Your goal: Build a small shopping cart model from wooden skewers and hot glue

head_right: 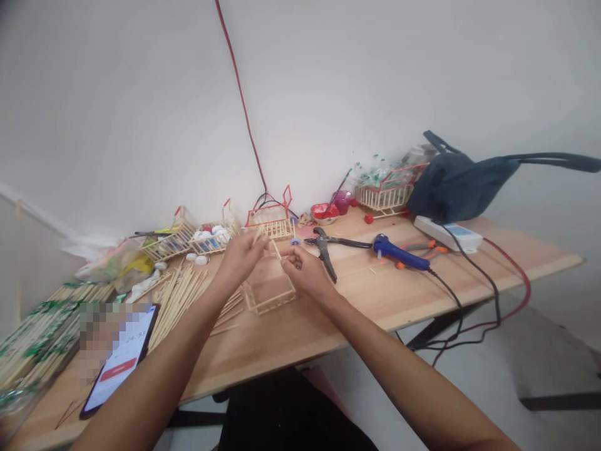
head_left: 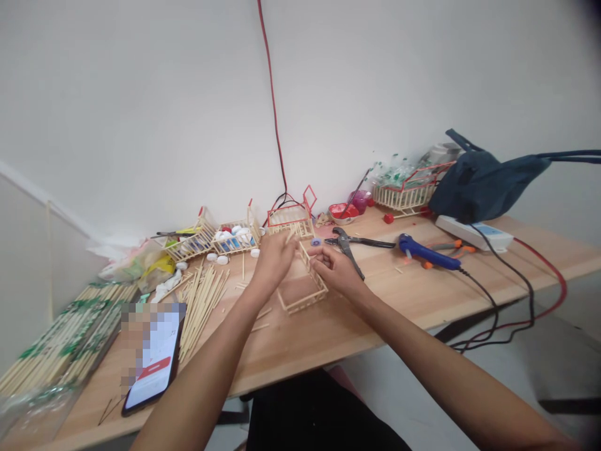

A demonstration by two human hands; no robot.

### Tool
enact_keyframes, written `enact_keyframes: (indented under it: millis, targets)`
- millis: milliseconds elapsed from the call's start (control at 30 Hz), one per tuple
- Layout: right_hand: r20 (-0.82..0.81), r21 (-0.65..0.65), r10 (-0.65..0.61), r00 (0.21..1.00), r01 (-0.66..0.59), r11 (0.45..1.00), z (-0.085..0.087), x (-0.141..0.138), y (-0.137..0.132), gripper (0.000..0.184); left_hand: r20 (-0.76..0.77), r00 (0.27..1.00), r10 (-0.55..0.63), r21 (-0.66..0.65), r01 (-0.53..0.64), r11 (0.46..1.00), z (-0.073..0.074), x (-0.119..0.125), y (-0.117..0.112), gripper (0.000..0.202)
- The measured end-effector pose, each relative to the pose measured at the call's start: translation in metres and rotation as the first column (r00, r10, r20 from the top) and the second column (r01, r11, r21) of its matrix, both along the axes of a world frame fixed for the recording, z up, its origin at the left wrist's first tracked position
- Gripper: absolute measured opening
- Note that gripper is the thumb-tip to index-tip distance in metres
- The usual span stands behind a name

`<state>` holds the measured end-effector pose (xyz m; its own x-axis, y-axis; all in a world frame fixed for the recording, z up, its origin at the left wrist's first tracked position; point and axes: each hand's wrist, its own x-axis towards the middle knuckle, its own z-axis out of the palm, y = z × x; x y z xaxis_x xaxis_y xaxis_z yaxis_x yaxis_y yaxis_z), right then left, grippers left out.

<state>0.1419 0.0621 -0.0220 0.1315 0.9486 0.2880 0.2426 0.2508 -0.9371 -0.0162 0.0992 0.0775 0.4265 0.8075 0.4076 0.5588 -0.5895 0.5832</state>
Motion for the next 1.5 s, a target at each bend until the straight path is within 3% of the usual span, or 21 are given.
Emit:
enact_keyframes:
  millis: [67, 167, 267, 367, 500, 567, 667, 767, 833, 900, 967, 1033, 1100, 1133, 1267, 1367, 1500]
  targets:
    - [0.001, -0.011, -0.015, 1.000, 0.015, 1.000, 0.001, 0.000, -0.001, 0.029, 0.271, 0.962, 0.020, -0.117, 0.012, 0.993, 0.010, -0.009, -0.003, 0.035]
    - [0.007, -0.021, -0.016, 1.000, 0.016, 1.000, 0.005, 0.000, -0.003, 0.028, 0.635, 0.771, 0.051, -0.245, 0.138, 0.960, 0.035, -0.032, -0.017, 0.037]
    - [0.026, 0.012, -0.045, 0.999, 0.044, 0.999, 0.009, 0.001, -0.006, 0.026, 0.785, 0.613, 0.085, -0.201, 0.124, 0.972, 0.061, -0.062, -0.035, 0.033]
    - [0.068, 0.078, -0.138, 0.988, 0.132, 0.988, 0.014, 0.004, -0.011, 0.027, 0.819, 0.548, 0.173, -0.209, 0.004, 0.978, 0.077, -0.096, -0.053, 0.014]
    - [0.001, 0.143, -0.212, 0.977, 0.209, 0.967, 0.022, 0.007, -0.016, 0.039, 0.822, 0.475, 0.314, -0.330, -0.052, 0.942, 0.074, -0.139, -0.080, 0.017]
    - [-0.045, 0.183, -0.234, 0.971, 0.239, 0.954, 0.026, 0.008, -0.019, 0.045, 0.818, 0.426, 0.386, -0.384, -0.094, 0.918, 0.063, -0.156, -0.096, 0.012]
    - [-0.099, 0.240, -0.254, 0.962, 0.271, 0.932, 0.036, 0.004, -0.031, 0.050, 0.863, 0.338, 0.375, -0.318, -0.213, 0.924, 0.039, -0.166, -0.124, 0.024]
    - [-0.038, 0.268, -0.183, 0.982, 0.186, 0.945, 0.051, -0.014, -0.058, 0.038, 0.787, 0.414, 0.458, -0.417, -0.191, 0.889, 0.007, -0.152, -0.153, 0.032]
    - [0.073, 0.260, 0.072, 0.995, -0.089, 0.961, 0.061, -0.036, -0.084, 0.027, 0.655, 0.548, 0.520, -0.546, -0.131, 0.827, -0.014, -0.130, -0.170, 0.036]
    - [0.150, 0.181, 0.382, 0.912, -0.406, 0.896, 0.068, -0.060, -0.109, 0.044, 0.544, 0.699, 0.464, -0.648, -0.002, 0.762, -0.031, -0.107, -0.184, 0.038]
    - [0.169, -0.021, 0.564, 0.808, -0.569, 0.822, 0.071, -0.079, -0.128, 0.063, 0.533, 0.770, 0.351, -0.632, 0.086, 0.770, -0.042, -0.088, -0.194, 0.037]
    - [0.149, -0.174, 0.611, 0.777, -0.588, 0.790, 0.069, -0.089, -0.139, 0.039, 0.551, 0.785, 0.282, -0.627, 0.167, 0.761, -0.049, -0.078, -0.198, 0.038]
    - [0.139, -0.242, 0.598, 0.789, -0.559, 0.793, 0.064, -0.090, -0.144, 0.008, 0.564, 0.786, 0.252, -0.622, 0.205, 0.756, -0.052, -0.076, -0.199, 0.037]
    - [0.135, -0.254, 0.597, 0.791, -0.555, 0.792, 0.060, -0.088, -0.146, 0.004, 0.568, 0.784, 0.250, -0.620, 0.208, 0.757, -0.054, -0.076, -0.199, 0.036]
    - [0.183, -0.324, 0.621, 0.762, -0.549, 0.770, 0.042, -0.079, -0.148, 0.013, 0.561, 0.783, 0.269, -0.575, 0.135, 0.807, -0.061, -0.079, -0.204, 0.034]
    - [0.288, -0.383, 0.601, 0.745, -0.486, 0.786, 0.032, -0.078, -0.148, 0.022, 0.507, 0.815, 0.280, -0.538, 0.044, 0.842, -0.066, -0.081, -0.209, 0.034]
    - [0.425, -0.333, 0.572, 0.702, -0.466, 0.820, 0.027, -0.075, -0.146, 0.029, 0.471, 0.809, 0.352, -0.499, -0.085, 0.863, -0.069, -0.089, -0.213, 0.029]
